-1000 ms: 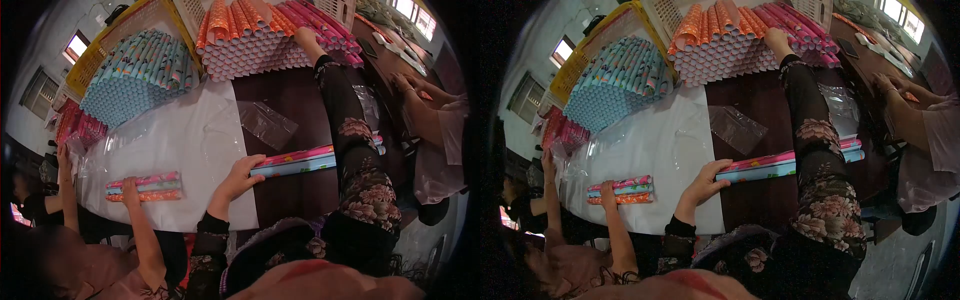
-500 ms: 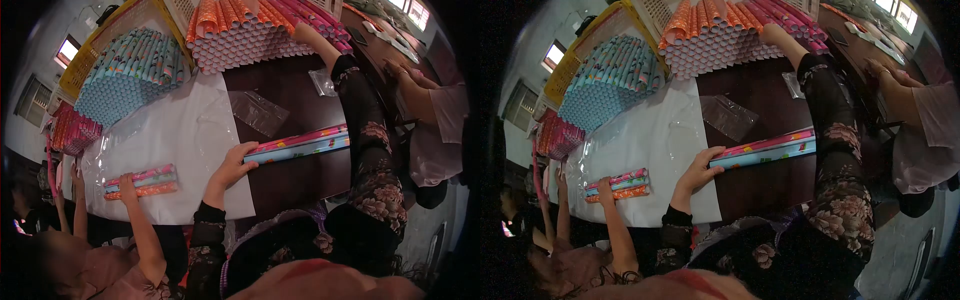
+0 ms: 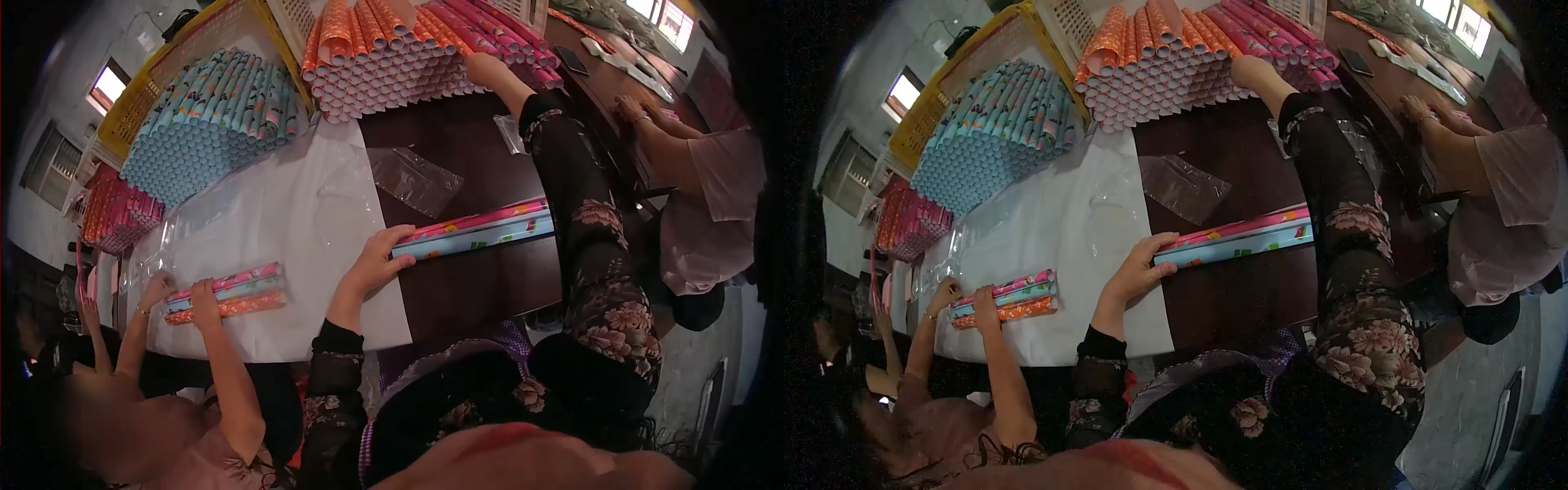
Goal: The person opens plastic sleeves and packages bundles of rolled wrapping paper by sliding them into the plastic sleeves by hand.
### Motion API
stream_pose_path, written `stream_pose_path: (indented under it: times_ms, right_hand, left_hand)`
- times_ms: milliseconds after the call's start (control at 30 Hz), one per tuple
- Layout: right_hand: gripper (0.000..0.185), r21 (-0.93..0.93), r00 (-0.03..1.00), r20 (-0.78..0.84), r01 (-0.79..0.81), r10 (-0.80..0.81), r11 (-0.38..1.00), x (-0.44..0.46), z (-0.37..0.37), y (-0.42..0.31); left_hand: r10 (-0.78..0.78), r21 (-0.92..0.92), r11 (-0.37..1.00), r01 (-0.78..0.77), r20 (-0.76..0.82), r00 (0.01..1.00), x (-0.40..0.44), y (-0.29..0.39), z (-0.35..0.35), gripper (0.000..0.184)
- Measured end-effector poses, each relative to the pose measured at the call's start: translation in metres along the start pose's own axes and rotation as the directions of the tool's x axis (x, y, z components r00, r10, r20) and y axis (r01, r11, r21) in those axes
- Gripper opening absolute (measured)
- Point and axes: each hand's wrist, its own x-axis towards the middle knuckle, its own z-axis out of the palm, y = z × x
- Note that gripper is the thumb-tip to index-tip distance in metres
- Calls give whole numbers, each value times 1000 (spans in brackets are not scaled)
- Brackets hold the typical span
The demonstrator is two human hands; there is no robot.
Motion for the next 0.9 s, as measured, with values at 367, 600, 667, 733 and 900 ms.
stream_pose_path:
  times_ms: [367,600,667,733,900]
  right_hand:
    - [22,843,849,514,-527,122,109,-170,-40,18]
    - [24,673,807,573,-563,-143,-479,-305,-57,8]
    - [29,623,825,529,-536,-198,-569,-331,-51,12]
    - [37,623,859,452,-497,-240,-604,-357,-51,8]
    - [46,725,846,477,-532,-237,-437,-407,-57,-2]
  left_hand:
    - [-49,-30,998,51,43,998,-2,-3,0,55]
    - [-60,-63,996,62,35,998,-4,-4,3,54]
    - [-40,-48,998,42,40,998,-3,-2,1,54]
    - [-49,-104,993,53,41,998,-2,-4,2,54]
    - [-99,-199,974,110,63,993,-1,-8,5,55]
